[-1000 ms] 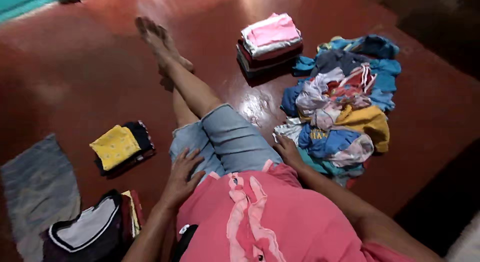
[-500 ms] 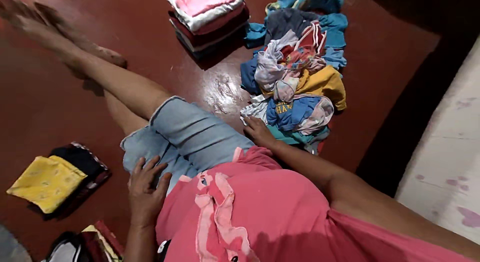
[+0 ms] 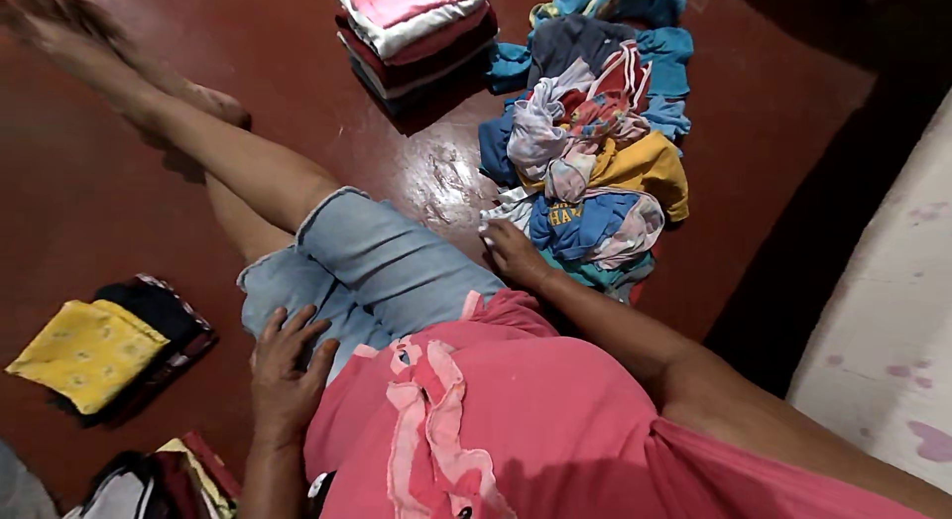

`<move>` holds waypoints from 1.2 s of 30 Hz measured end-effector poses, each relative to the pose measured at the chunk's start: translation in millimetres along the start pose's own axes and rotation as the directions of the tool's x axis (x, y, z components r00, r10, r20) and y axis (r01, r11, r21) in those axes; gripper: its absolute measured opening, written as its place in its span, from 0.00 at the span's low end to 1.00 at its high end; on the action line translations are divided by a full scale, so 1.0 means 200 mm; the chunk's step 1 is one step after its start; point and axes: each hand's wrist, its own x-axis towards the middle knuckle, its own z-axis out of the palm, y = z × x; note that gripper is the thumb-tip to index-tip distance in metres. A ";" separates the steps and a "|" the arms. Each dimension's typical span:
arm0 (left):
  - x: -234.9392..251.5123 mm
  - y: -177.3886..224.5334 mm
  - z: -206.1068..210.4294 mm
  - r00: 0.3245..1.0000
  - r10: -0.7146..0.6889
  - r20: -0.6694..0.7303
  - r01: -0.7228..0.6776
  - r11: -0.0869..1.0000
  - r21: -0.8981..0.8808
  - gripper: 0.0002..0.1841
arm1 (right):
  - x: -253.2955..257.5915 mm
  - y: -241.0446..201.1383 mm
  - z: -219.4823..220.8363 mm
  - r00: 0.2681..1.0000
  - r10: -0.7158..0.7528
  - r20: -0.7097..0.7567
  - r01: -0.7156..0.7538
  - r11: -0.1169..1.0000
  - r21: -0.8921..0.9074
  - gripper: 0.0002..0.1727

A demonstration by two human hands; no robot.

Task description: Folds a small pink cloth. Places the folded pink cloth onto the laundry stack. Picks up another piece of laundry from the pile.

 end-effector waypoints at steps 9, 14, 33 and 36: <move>0.00 -0.01 0.00 1.000 -0.020 -0.008 0.020 1.000 -0.007 0.26 | 0.40 0.09 -0.47 0.888 0.320 -0.330 -0.425 0.845 -0.325 0.38; 0.01 0.00 0.00 1.000 -0.010 -0.018 0.010 1.000 -0.018 0.26 | 0.42 0.29 -0.44 0.899 0.404 -0.172 -0.438 0.809 -0.392 0.42; 0.00 -0.01 0.00 1.000 -0.019 -0.023 0.018 1.000 -0.022 0.25 | 0.35 0.00 -1.22 0.598 0.139 -0.789 -0.113 0.990 0.089 0.16; 0.00 -0.01 0.00 0.999 -0.039 -0.012 0.038 0.998 -0.057 0.25 | 0.37 -0.09 -1.17 0.427 0.099 -0.899 0.153 0.972 0.180 0.15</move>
